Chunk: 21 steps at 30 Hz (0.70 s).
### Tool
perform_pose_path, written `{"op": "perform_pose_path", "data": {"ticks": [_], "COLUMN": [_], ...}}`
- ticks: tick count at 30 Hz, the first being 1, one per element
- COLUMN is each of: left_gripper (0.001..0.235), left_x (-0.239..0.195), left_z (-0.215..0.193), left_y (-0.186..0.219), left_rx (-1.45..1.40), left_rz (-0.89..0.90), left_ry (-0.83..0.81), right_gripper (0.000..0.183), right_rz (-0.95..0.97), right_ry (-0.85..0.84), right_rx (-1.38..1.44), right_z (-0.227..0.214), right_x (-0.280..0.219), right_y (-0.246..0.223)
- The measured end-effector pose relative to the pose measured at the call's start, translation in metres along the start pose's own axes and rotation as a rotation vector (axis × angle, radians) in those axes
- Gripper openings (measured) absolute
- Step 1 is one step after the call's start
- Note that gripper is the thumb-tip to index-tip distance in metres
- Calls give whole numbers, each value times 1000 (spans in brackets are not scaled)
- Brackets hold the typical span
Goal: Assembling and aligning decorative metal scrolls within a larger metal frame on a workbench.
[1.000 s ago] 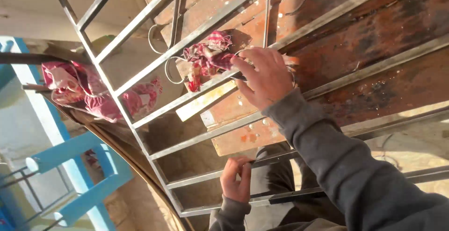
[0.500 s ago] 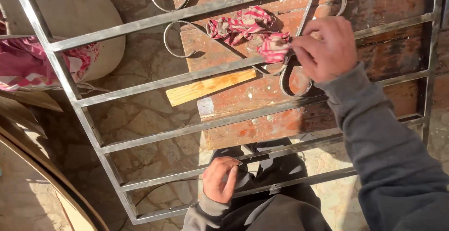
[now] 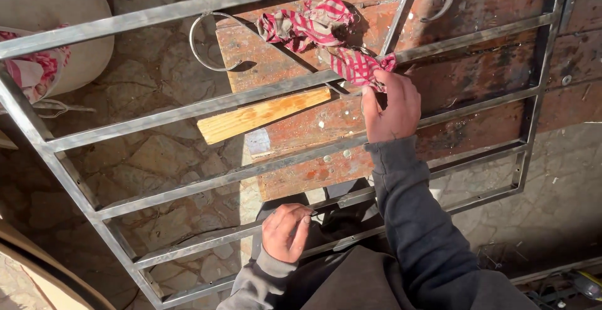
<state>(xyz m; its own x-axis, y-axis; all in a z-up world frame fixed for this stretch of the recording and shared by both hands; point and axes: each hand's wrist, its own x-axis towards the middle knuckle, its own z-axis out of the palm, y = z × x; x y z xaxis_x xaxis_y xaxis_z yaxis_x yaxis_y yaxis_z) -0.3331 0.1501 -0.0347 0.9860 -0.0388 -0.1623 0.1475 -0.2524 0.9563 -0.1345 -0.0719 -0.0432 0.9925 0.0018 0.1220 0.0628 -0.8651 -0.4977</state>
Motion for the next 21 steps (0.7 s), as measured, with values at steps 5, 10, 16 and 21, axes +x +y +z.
{"op": "perform_pose_path", "data": {"ticks": [5, 10, 16, 21], "left_gripper": [13, 12, 12, 13], "left_x": [-1, 3, 2, 1], "left_z": [-2, -3, -2, 1], "left_y": [3, 2, 1, 0], "left_rx": [-48, -67, -47, -32], "left_rz": [78, 66, 67, 88], "left_ry": [75, 101, 94, 125], "right_gripper": [27, 44, 57, 36], "right_rz": [120, 205, 171, -76], "right_ry": [-49, -38, -177, -327], "right_rx": [58, 131, -169, -328], "right_z": [7, 8, -10, -33], "right_x": [-12, -39, -51, -47], "right_y": [-7, -21, -22, 7]}}
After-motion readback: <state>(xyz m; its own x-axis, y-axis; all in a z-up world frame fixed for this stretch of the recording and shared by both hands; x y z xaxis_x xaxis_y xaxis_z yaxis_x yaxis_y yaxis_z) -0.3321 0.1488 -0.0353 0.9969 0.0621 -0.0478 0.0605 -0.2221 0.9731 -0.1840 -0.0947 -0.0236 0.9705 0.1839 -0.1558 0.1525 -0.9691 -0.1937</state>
